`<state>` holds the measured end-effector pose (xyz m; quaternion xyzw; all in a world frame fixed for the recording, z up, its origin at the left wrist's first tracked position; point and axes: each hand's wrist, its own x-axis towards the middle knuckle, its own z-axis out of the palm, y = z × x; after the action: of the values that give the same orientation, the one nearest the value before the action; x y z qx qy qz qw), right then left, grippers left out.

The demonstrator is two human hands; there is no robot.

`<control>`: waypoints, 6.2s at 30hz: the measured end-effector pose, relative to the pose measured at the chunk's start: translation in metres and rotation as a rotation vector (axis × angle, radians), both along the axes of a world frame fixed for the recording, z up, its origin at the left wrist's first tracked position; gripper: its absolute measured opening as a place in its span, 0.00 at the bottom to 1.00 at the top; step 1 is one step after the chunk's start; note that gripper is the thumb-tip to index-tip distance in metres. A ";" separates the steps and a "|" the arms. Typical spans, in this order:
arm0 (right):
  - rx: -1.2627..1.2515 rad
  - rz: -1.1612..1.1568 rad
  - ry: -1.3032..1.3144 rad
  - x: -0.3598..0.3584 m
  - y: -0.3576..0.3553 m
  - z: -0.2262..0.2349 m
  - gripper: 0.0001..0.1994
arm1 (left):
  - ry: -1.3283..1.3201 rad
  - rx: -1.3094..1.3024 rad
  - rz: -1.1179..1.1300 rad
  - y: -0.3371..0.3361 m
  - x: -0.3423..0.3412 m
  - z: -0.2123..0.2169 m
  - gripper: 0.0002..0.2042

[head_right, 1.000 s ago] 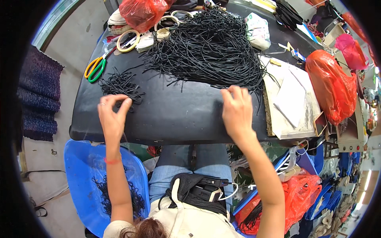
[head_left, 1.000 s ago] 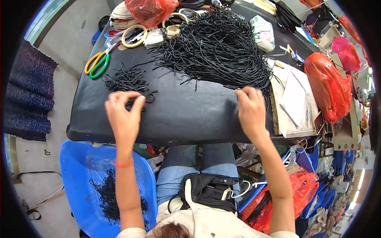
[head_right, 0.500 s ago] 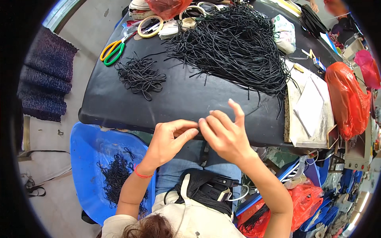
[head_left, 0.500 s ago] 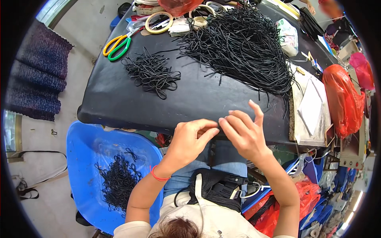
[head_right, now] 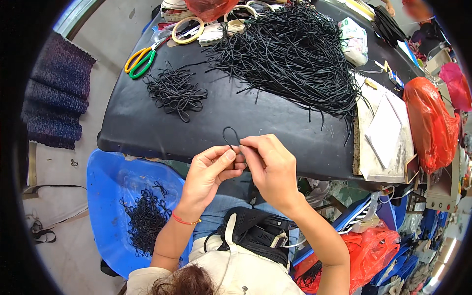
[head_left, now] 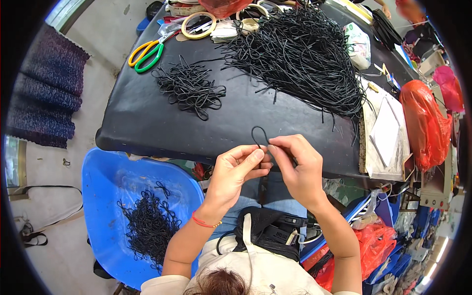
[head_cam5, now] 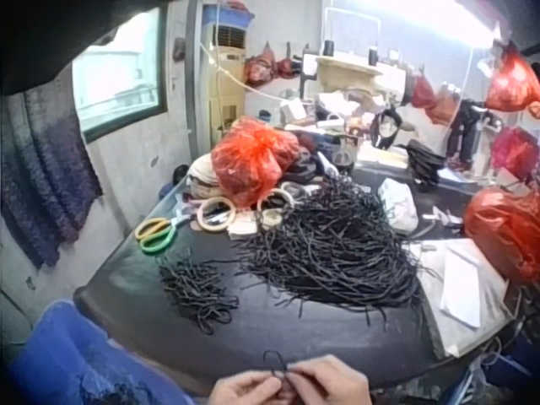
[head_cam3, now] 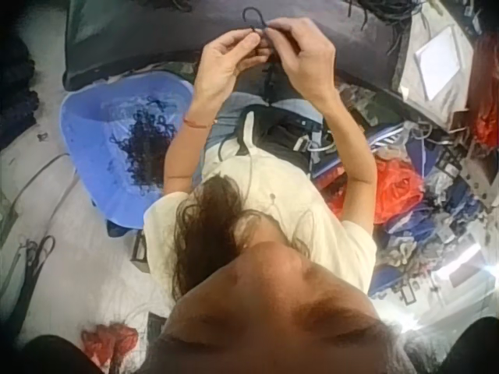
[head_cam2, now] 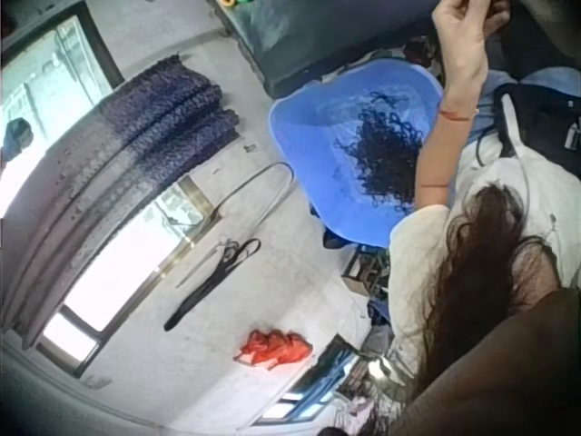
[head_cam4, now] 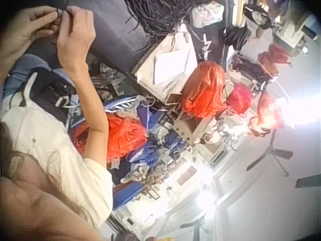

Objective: The person sits at a table and repeatedly picks up short black cables. They fold each cable in half and tie a knot by hand to create a loop. The finished knotted cables are placed into a blue plastic bin located below the table.

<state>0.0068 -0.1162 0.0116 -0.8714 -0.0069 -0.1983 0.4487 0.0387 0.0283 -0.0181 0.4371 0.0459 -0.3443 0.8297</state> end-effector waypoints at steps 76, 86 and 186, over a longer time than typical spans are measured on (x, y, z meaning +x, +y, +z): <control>0.668 0.055 0.502 -0.013 0.001 0.003 0.10 | -0.325 0.175 -0.056 0.012 -0.016 0.005 0.09; 0.784 -0.019 0.509 -0.014 0.007 -0.001 0.10 | -0.444 0.369 -0.249 0.022 -0.011 0.013 0.09; 0.935 -0.015 0.547 -0.034 -0.007 0.002 0.19 | 0.019 -0.175 0.212 -0.008 -0.025 0.006 0.08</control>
<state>-0.0271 -0.1234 0.0133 -0.5986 0.2053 0.0507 0.7727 0.0140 0.0206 -0.0123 0.3522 0.0695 -0.2614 0.8960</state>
